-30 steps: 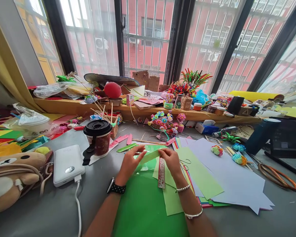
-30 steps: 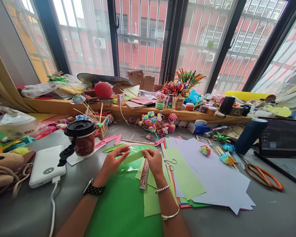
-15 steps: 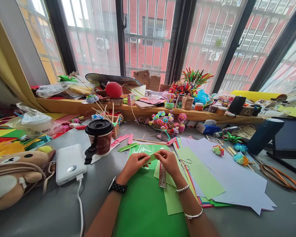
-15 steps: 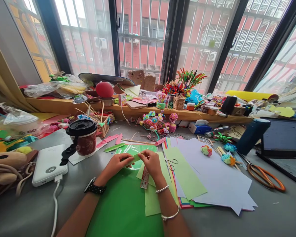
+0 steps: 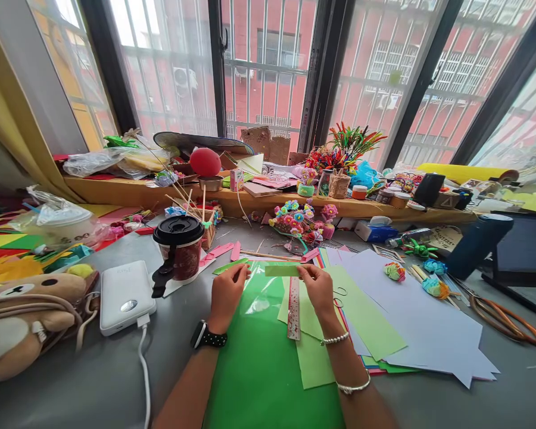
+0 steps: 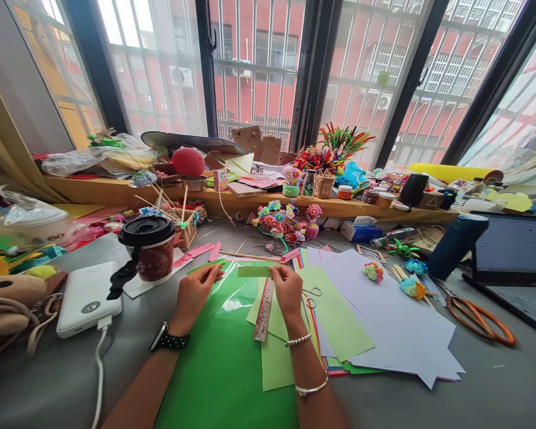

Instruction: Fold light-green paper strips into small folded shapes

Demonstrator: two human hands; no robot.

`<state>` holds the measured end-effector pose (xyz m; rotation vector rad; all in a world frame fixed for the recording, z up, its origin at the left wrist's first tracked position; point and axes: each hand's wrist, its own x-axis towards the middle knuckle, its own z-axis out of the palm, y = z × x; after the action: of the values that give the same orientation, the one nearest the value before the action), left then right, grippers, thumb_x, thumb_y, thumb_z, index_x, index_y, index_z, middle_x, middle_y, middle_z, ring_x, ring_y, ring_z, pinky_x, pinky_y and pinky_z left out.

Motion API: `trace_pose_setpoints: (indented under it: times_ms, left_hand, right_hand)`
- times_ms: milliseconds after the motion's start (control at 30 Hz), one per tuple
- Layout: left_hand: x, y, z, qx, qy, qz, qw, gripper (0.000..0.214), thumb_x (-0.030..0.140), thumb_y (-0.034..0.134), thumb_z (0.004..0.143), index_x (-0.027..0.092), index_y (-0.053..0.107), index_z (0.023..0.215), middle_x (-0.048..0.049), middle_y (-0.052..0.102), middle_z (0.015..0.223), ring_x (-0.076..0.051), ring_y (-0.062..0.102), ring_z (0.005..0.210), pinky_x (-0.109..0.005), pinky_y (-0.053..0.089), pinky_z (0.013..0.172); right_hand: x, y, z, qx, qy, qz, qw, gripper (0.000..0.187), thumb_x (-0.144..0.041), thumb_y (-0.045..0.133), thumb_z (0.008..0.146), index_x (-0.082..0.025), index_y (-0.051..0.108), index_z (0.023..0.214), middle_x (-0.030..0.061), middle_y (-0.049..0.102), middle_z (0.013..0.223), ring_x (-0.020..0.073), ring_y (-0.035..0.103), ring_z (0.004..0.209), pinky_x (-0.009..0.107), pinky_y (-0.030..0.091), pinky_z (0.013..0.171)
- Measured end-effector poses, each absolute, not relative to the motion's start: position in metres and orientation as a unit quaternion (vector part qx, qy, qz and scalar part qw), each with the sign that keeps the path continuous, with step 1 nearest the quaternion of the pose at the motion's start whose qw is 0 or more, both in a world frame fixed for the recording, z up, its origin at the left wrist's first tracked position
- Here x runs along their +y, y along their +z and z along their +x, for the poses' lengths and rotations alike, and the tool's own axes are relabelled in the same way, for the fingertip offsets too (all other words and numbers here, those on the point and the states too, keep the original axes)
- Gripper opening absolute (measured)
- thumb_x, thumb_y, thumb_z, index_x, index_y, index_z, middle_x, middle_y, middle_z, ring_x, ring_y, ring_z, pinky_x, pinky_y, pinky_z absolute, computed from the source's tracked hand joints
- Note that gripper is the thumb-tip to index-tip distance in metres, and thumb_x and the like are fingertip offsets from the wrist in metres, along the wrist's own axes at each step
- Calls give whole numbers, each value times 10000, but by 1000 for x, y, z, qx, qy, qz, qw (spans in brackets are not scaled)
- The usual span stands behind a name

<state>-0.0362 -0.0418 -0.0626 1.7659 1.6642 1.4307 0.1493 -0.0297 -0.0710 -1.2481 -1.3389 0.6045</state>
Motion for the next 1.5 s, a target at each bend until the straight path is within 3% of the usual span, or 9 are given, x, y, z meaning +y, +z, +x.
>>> trace_pose_setpoints:
  times_ms: [133, 300, 533, 700, 833, 1000, 1200, 1500]
  left_hand:
    - [-43, -60, -31, 512, 480, 701, 124, 268, 345, 453, 741, 179, 576, 912, -52, 621, 914, -170, 555, 838, -273, 405, 755]
    - [-43, -61, -27, 494, 391, 757, 170, 246, 359, 440, 744, 189, 616, 725, -14, 645, 729, -151, 560, 667, -235, 406, 630]
    - [-43, -61, -29, 515, 412, 729, 184, 245, 355, 456, 719, 186, 633, 701, -19, 655, 737, -157, 557, 661, -229, 392, 617]
    - [-43, -59, -30, 494, 412, 728, 238, 253, 369, 459, 706, 189, 633, 677, -9, 651, 691, -154, 554, 633, -226, 401, 593]
    - [-41, -61, -33, 517, 436, 688, 264, 280, 399, 461, 694, 175, 626, 664, -11, 638, 662, -165, 555, 629, -238, 418, 586]
    - [-43, -61, -32, 511, 434, 679, 299, 291, 410, 463, 693, 170, 623, 658, -8, 620, 625, -157, 544, 591, -225, 415, 538]
    - [-44, -59, -29, 504, 443, 652, 354, 291, 408, 474, 678, 151, 609, 649, -2, 595, 593, -149, 546, 562, -224, 429, 521]
    - [-41, -65, -36, 569, 492, 619, 225, 274, 384, 441, 725, 160, 597, 699, -23, 633, 635, -170, 592, 620, -267, 450, 612]
  right_hand:
    - [-34, -68, 140, -628, 324, -445, 549, 229, -351, 526, 680, -149, 633, 679, 51, 635, 643, 166, 575, 591, 255, 447, 547]
    - [-37, -68, 136, -642, 308, -440, 547, 225, -351, 521, 688, -163, 642, 696, 57, 642, 700, 171, 584, 632, 272, 460, 584]
    - [-27, -72, 149, -521, 299, -511, 615, 346, -415, 412, 741, -135, 610, 779, 63, 637, 699, 175, 585, 671, 267, 448, 587]
    - [-27, -73, 146, -615, 333, -456, 551, 300, -425, 520, 672, -145, 619, 710, 51, 630, 672, 174, 573, 644, 264, 443, 587]
    - [-27, -74, 146, -570, 317, -487, 581, 345, -449, 463, 709, -135, 601, 672, 41, 596, 578, 159, 559, 569, 261, 443, 559]
    - [-31, -69, 141, -612, 313, -452, 568, 310, -439, 504, 684, -148, 593, 743, 63, 613, 701, 170, 558, 637, 239, 441, 529]
    - [-35, -69, 137, -605, 274, -482, 571, 322, -424, 455, 719, -145, 599, 650, 19, 550, 551, 134, 481, 508, 221, 381, 472]
    - [-29, -73, 150, -529, 242, -541, 607, 330, -439, 435, 726, -145, 548, 626, -8, 463, 518, 112, 407, 492, 209, 334, 470]
